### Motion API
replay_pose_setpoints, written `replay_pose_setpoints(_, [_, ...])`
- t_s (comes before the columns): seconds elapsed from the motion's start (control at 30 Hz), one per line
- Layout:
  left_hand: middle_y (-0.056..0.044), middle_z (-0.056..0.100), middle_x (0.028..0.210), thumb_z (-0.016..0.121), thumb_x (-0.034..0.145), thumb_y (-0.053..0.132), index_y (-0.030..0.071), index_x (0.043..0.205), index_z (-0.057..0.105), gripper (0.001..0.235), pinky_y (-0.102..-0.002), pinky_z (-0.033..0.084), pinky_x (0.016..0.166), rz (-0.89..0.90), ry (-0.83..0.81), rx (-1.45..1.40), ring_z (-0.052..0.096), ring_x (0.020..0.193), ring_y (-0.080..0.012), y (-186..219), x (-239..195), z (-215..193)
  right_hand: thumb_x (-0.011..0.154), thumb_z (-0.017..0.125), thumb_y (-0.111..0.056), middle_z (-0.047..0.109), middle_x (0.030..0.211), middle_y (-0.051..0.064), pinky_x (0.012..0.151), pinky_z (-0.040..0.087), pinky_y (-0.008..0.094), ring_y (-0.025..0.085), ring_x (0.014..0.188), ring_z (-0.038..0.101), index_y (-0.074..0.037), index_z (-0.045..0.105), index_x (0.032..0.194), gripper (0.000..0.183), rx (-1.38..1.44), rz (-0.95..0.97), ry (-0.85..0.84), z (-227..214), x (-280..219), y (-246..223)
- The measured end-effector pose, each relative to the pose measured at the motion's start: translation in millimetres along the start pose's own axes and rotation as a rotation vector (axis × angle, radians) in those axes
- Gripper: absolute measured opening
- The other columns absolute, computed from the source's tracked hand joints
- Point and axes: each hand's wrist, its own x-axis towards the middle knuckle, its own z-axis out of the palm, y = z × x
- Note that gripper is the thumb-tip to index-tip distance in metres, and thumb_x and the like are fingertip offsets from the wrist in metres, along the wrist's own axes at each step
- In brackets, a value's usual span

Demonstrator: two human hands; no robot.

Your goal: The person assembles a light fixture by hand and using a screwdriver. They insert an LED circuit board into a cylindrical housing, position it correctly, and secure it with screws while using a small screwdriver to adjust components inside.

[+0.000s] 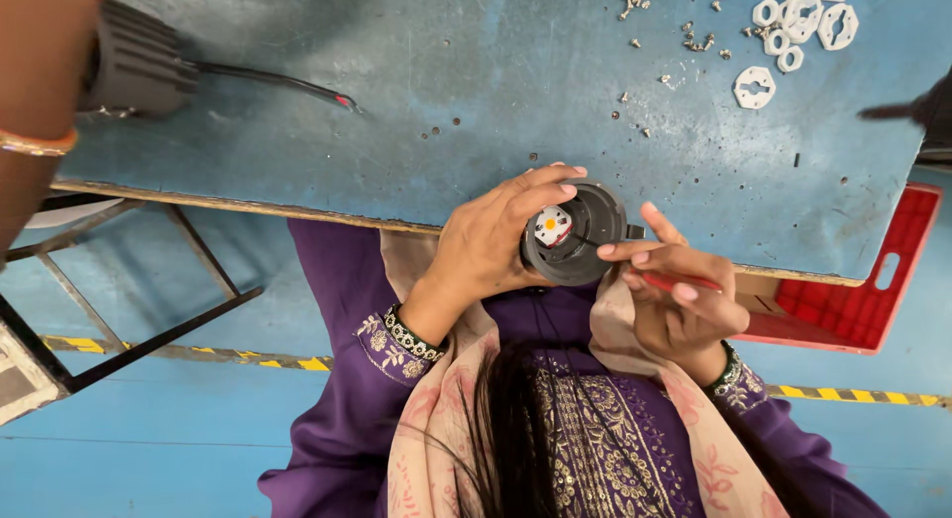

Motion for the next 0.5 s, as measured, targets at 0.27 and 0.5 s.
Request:
replay_pose_setpoints(0.27, [-0.011, 0.053, 0.138, 0.094, 0.074, 0.024, 0.018, 0.134, 0.048, 0.076, -0.040, 0.059, 0.101, -0.010, 0.012, -0.071, 0.059, 0.132, -0.0287, 6.4, 4.1, -6.2, 0.087, 0.060, 0.020, 0.062, 0.097, 0.017, 0.113, 0.046, 0.070, 0.043, 0.089, 0.076, -0.022, 0.035, 0.111, 0.055, -0.015, -0.003, 0.046, 5.1, -10.5, 3.5])
replay_pose_setpoints(0.5, [-0.002, 0.067, 0.127, 0.075, 0.092, 0.034, 0.010, 0.116, 0.073, 0.035, -0.055, 0.031, 0.124, 0.487, -0.254, 0.403, 0.047, 0.146, -0.0241, 10.5, 19.7, -60.4, 0.089, 0.066, 0.018, 0.062, 0.102, 0.017, 0.114, 0.046, 0.069, 0.043, 0.095, 0.076, -0.016, 0.038, 0.112, 0.050, 0.018, -0.053, 0.000, 4.1, -4.6, -2.5])
